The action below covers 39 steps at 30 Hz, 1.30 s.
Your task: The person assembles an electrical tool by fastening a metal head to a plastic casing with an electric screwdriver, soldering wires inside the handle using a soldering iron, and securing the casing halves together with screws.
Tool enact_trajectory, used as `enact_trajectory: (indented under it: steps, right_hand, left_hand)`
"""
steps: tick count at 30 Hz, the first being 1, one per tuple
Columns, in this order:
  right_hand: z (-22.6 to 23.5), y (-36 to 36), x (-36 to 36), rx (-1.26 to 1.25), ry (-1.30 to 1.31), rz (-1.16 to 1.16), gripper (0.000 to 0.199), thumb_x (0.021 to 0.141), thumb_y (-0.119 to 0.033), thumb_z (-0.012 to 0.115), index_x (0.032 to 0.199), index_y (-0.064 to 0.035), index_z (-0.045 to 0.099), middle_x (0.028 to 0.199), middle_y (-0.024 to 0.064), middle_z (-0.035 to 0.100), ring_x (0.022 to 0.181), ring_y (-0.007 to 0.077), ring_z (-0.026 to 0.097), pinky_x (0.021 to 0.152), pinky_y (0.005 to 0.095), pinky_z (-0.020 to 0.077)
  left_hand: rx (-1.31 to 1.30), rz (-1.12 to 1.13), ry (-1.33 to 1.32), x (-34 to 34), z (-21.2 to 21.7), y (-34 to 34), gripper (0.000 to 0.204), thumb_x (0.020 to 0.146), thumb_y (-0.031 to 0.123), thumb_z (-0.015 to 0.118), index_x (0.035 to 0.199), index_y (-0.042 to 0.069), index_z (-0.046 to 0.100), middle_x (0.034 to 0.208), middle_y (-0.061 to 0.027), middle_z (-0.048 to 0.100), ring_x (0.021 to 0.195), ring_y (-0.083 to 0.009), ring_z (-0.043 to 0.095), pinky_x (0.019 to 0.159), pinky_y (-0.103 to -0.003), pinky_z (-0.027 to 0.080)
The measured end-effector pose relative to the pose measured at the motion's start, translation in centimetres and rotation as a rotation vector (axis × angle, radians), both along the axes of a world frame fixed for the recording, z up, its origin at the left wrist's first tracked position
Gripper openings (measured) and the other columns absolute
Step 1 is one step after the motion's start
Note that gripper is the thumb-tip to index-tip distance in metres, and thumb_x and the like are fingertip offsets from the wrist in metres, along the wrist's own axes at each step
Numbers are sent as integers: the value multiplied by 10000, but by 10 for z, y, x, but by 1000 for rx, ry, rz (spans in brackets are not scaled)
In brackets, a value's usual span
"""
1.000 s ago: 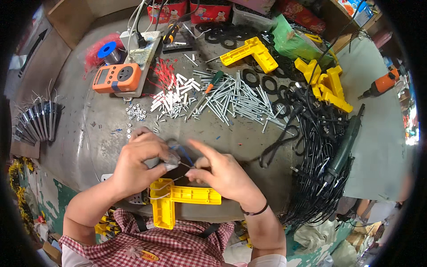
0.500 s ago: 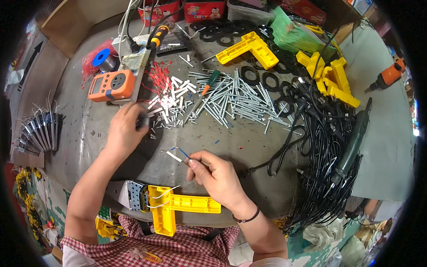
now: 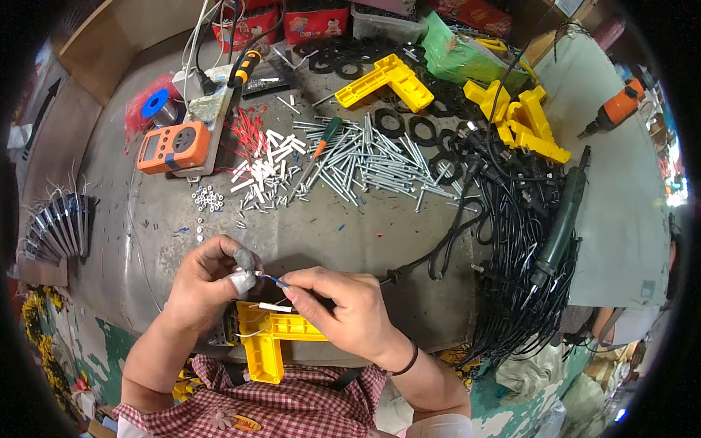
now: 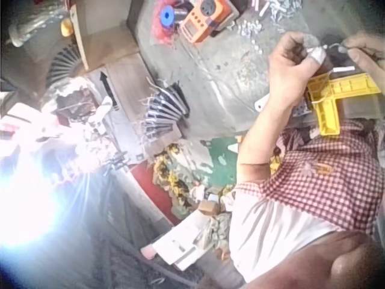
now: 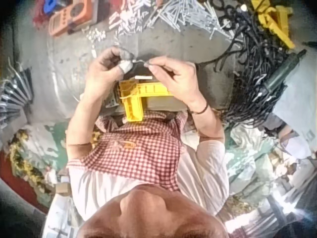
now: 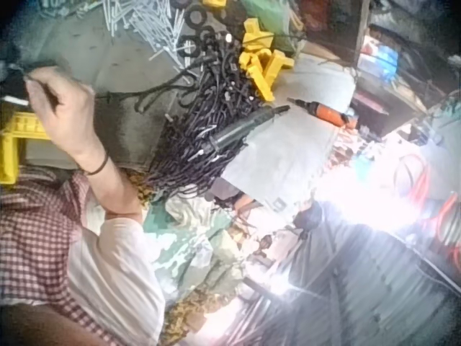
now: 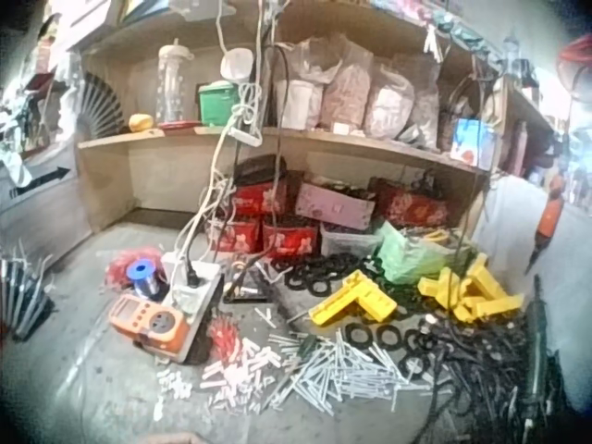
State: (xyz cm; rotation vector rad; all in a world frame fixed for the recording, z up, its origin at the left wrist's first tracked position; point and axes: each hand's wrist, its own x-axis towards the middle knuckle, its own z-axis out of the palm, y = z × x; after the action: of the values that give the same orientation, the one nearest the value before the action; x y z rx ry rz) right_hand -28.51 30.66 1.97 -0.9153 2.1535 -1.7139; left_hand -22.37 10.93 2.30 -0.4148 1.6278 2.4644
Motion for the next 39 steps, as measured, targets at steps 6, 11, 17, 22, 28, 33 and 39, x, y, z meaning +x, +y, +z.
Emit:
enact_trajectory:
  steps: [6,11,17,22,28,33,39]
  right_hand:
    - [-5,0,0,-31,47,45,135,801,-100,653,913,-25,651,778,88,662,598,191,628,530,269,467]
    - [-3,-1,1,65,52,51,118,795,-109,664,875,-22,667,736,75,665,595,161,623,542,248,462]
    - [8,0,-10,234,1,188,107,783,-144,634,854,-64,643,706,101,628,580,236,607,529,315,464]
    - [19,-8,-16,313,82,301,120,796,-169,610,846,-60,624,652,118,591,582,282,587,533,357,447]
    - [4,-4,-18,213,35,372,139,806,-184,625,863,-57,634,660,106,598,579,269,583,529,337,444]
    - [0,-2,-20,205,-128,430,158,828,-206,600,874,-57,624,660,126,587,588,300,577,533,350,437]
    - [8,-9,-21,346,-121,337,176,846,-178,587,921,-23,553,693,137,601,591,267,581,557,318,445]
  left_hand:
    - [105,-20,-29,3,-3,1,199,754,-36,600,938,9,538,879,-37,604,827,-110,589,775,-264,486]
    - [80,-38,-36,6,-7,1,194,749,-13,619,927,16,548,872,-34,608,827,-104,587,749,-257,485]
    - [-766,-167,369,6,8,1,204,689,-42,668,850,2,551,835,-96,624,798,-213,621,762,-309,490]
    - [-934,-221,474,0,8,-3,227,647,-45,633,865,12,606,889,-116,635,850,-266,631,740,-318,507]
    - [-754,-261,381,0,6,-9,211,660,-57,626,862,0,607,902,-113,643,838,-257,635,743,-313,505]
    - [-768,-366,479,-3,10,-15,208,663,-54,641,861,0,609,904,-107,643,834,-247,634,736,-309,507]
    - [-929,-187,484,1,8,0,160,656,-17,698,785,10,608,829,-102,652,763,-228,645,680,-302,501]
